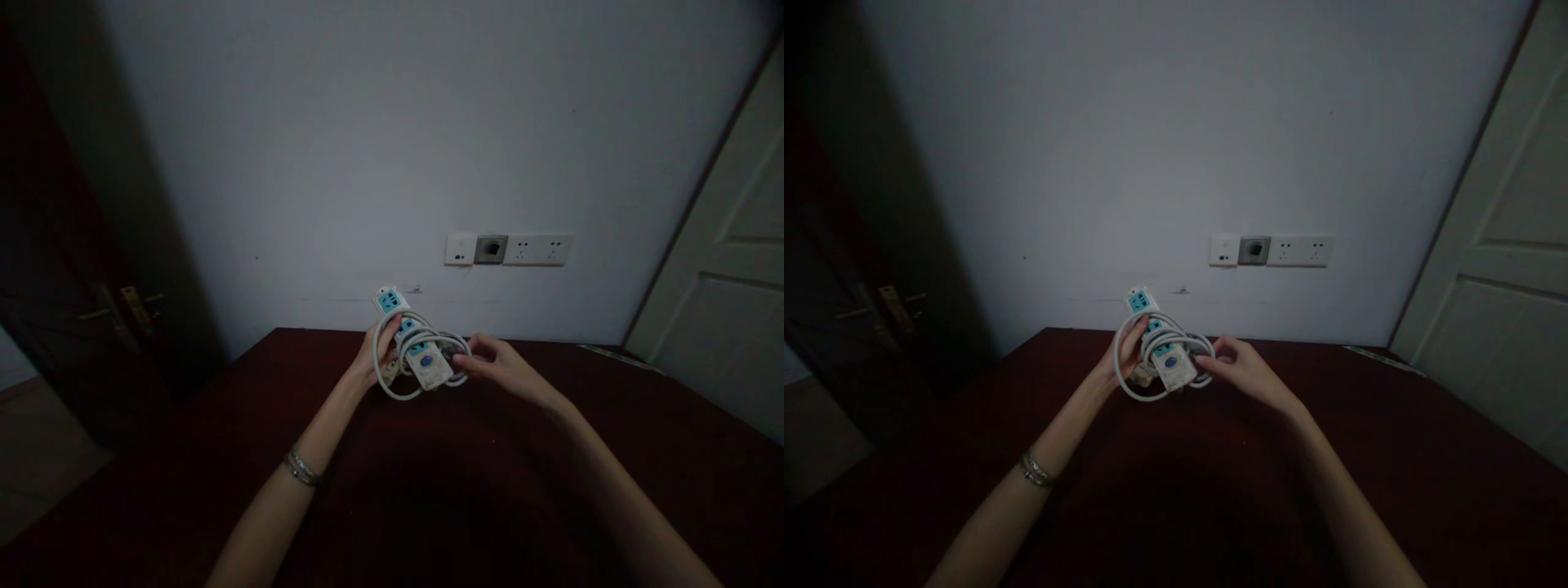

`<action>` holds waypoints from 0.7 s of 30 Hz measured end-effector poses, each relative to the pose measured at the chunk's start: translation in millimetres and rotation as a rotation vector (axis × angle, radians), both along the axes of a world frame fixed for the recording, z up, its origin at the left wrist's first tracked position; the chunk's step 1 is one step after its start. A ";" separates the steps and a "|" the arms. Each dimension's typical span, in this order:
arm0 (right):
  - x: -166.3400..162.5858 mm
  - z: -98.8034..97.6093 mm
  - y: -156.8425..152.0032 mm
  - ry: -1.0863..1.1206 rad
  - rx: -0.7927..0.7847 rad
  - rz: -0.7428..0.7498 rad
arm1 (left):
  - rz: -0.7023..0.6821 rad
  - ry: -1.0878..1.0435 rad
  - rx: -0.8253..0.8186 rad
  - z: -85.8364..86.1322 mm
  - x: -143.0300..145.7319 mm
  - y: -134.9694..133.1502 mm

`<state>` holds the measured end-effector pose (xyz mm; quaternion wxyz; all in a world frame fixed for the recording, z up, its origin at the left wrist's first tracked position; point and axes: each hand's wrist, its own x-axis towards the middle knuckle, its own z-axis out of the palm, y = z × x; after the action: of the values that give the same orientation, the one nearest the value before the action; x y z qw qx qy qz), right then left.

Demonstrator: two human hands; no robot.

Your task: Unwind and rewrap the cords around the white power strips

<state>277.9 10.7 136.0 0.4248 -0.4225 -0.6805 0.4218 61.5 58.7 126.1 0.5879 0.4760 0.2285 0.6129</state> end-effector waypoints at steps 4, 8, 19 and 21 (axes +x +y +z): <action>3.8 -8.8 8.1 0.297 -0.205 0.073 | -0.041 0.060 0.011 -2.8 -4.4 0.7; 5.1 -16.9 15.2 0.342 -0.315 0.070 | -0.084 0.161 -0.006 -2.2 -5.3 -2.9; 23.8 18.3 -1.5 0.142 0.076 -0.360 | 0.098 0.149 -0.080 -10.6 4.5 3.5; 35.0 31.3 -13.6 0.121 0.122 -0.339 | 0.177 0.068 -0.139 -11.7 2.6 9.1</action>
<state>312.8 -2.9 167.3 0.5547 -0.4785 -0.5972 0.3266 64.1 67.8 114.4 0.5548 0.4326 0.3313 0.6287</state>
